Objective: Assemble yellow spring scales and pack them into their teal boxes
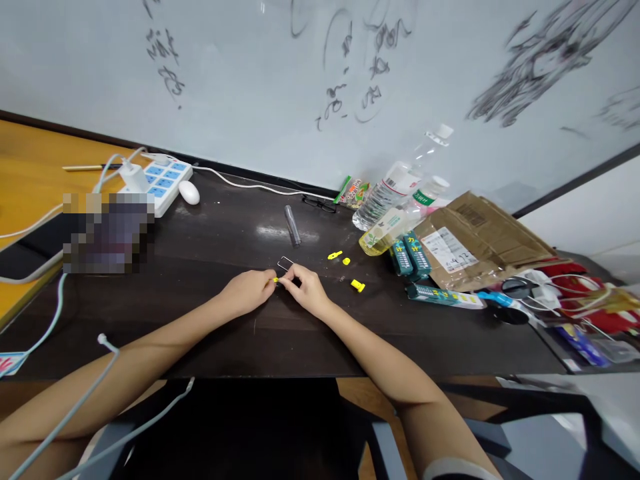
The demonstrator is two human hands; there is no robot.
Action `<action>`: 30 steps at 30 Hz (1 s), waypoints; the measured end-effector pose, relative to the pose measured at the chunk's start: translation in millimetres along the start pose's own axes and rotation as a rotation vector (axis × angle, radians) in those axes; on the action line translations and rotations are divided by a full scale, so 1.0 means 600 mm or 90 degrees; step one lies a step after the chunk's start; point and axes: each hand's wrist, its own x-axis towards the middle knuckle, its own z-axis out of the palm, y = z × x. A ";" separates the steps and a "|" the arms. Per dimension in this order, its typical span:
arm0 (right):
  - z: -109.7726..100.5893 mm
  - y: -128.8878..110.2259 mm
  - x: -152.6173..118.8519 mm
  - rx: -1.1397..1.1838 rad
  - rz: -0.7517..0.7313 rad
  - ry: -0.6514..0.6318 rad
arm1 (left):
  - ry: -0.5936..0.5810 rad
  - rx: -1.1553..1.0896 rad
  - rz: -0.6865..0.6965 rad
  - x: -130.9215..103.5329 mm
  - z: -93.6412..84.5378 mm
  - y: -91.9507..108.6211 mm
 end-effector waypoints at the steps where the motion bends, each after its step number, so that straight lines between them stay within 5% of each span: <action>1: 0.000 -0.001 0.000 0.001 0.002 0.001 | 0.001 0.004 0.002 0.000 0.002 0.000; 14: -0.001 -0.006 0.002 0.060 0.066 -0.010 | 0.026 -0.007 -0.052 0.000 0.016 0.006; 22: 0.002 -0.004 0.001 0.115 0.082 -0.018 | 0.023 0.044 0.001 -0.003 0.018 0.005; 30: -0.008 -0.010 0.017 0.256 0.167 -0.046 | 0.052 -0.149 0.038 0.001 0.004 -0.012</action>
